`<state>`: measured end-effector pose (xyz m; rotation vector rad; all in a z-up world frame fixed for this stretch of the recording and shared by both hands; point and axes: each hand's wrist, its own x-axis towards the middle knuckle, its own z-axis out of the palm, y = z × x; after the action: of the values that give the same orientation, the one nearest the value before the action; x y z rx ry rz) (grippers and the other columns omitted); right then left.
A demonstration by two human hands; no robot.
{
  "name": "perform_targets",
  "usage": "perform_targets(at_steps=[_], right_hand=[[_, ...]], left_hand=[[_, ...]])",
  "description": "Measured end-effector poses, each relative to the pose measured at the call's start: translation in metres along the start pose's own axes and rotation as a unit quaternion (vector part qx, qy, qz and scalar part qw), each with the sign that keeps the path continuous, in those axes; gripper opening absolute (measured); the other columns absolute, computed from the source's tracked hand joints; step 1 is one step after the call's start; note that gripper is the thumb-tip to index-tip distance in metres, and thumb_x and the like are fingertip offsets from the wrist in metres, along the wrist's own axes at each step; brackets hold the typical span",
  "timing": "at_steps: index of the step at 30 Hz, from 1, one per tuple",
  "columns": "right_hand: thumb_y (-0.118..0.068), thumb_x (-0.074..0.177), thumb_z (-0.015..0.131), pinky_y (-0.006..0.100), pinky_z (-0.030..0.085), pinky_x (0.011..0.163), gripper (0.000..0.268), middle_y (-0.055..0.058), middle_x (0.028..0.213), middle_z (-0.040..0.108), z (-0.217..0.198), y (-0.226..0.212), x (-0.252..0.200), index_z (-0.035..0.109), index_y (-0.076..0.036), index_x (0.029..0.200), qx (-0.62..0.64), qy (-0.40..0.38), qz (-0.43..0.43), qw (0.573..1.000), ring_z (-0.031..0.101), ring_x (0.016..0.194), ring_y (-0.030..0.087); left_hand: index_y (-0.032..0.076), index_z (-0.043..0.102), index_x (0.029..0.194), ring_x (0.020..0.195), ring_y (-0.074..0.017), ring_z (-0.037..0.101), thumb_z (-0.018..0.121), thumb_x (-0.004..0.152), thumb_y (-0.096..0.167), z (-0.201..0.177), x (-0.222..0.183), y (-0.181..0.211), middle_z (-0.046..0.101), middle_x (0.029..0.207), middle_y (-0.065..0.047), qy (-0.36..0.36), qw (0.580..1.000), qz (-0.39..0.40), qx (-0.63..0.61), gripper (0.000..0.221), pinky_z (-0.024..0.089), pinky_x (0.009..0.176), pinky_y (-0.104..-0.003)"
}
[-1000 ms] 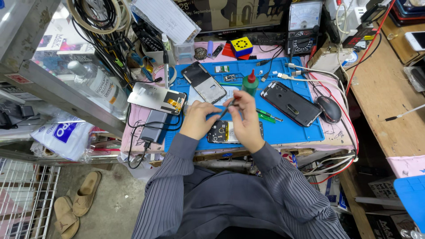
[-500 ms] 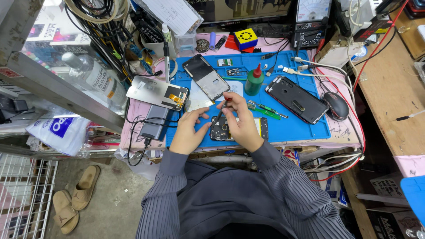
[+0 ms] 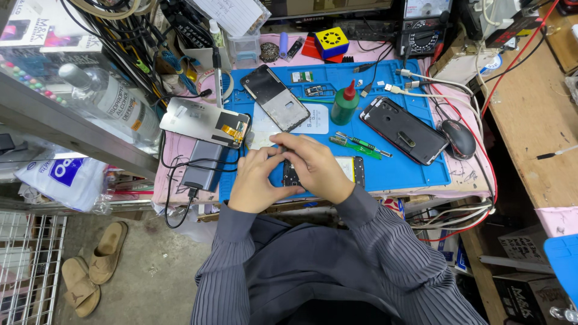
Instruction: The person disassembles a mobile phone at a workbench, removing the back cover and using a screwdriver to remove screws from the internal components.
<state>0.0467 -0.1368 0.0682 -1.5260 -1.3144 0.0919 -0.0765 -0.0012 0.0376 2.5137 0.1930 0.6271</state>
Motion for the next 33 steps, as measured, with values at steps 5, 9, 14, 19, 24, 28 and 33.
perform_targets(at_steps=[5,9,14,19,24,28,33], right_hand=[[0.000,0.090,0.072,0.034,0.055,0.081,0.043,0.016,0.110,0.068,-0.006,-0.005,0.009,0.061,-0.004,0.131,-0.007,-0.027,-0.022,0.999,0.066,0.091,0.026],[0.001,0.096,0.070,0.032,0.057,0.080,0.033,0.010,0.101,0.071,0.004,-0.001,0.005,0.067,-0.007,0.128,-0.019,0.029,0.006,0.999,0.071,0.092,0.021],[0.006,0.098,0.061,0.035,0.059,0.091,0.034,0.014,0.121,0.071,0.005,0.000,-0.004,0.065,-0.005,0.130,0.044,0.003,-0.056,0.997,0.071,0.109,0.027],[0.002,0.093,0.068,0.036,0.053,0.093,0.030,0.013,0.116,0.069,-0.001,-0.005,-0.010,0.068,-0.004,0.123,0.011,0.004,-0.060,0.998,0.066,0.108,0.029],[0.003,0.095,0.065,0.035,0.054,0.094,0.028,0.008,0.114,0.072,-0.006,-0.002,-0.001,0.069,-0.007,0.121,0.028,0.059,0.007,0.998,0.070,0.105,0.026],[0.002,0.092,0.066,0.037,0.051,0.098,0.034,0.012,0.118,0.069,-0.015,-0.007,0.003,0.066,-0.005,0.125,0.041,0.042,-0.028,0.998,0.066,0.111,0.029],[0.002,0.093,0.068,0.034,0.054,0.093,0.033,0.011,0.113,0.068,-0.004,-0.009,-0.003,0.066,-0.005,0.126,0.043,0.061,-0.002,0.997,0.067,0.107,0.025]], left_hand=[[0.013,0.072,0.119,0.109,-0.0260,0.054,0.093,0.059,0.051,0.001,-0.001,-0.002,0.062,0.119,-0.002,-0.001,1.000,-0.004,-0.011,0.074,0.039,0.086,-0.039],[0.013,0.072,0.118,0.107,-0.0260,0.054,0.093,0.059,0.051,0.001,-0.001,0.000,0.063,0.118,-0.001,-0.006,1.000,-0.008,-0.002,0.073,0.038,0.085,-0.040],[0.014,0.073,0.114,0.106,-0.0261,0.055,0.092,0.061,0.048,0.002,-0.001,-0.001,0.063,0.118,-0.002,-0.014,1.000,-0.019,0.004,0.066,0.038,0.085,-0.040],[0.007,0.070,0.123,0.117,-0.0292,0.056,0.082,0.081,0.026,0.008,-0.004,-0.010,0.064,0.126,-0.008,0.045,0.993,0.006,-0.107,0.048,0.041,0.099,-0.041],[0.004,0.073,0.116,0.114,-0.0218,0.066,0.076,0.094,0.012,0.023,0.009,-0.024,0.069,0.123,-0.011,0.054,0.963,-0.019,-0.263,0.024,0.051,0.099,-0.033],[0.001,0.073,0.099,0.101,-0.0191,0.068,0.088,0.083,0.015,0.038,0.022,-0.034,0.073,0.107,-0.011,0.069,0.951,-0.089,-0.289,0.025,0.054,0.091,-0.029],[0.002,0.066,0.111,0.089,-0.0165,0.053,0.087,0.082,0.014,0.045,0.028,-0.024,0.057,0.094,-0.013,0.057,0.945,-0.107,-0.303,0.037,0.048,0.082,-0.029]])
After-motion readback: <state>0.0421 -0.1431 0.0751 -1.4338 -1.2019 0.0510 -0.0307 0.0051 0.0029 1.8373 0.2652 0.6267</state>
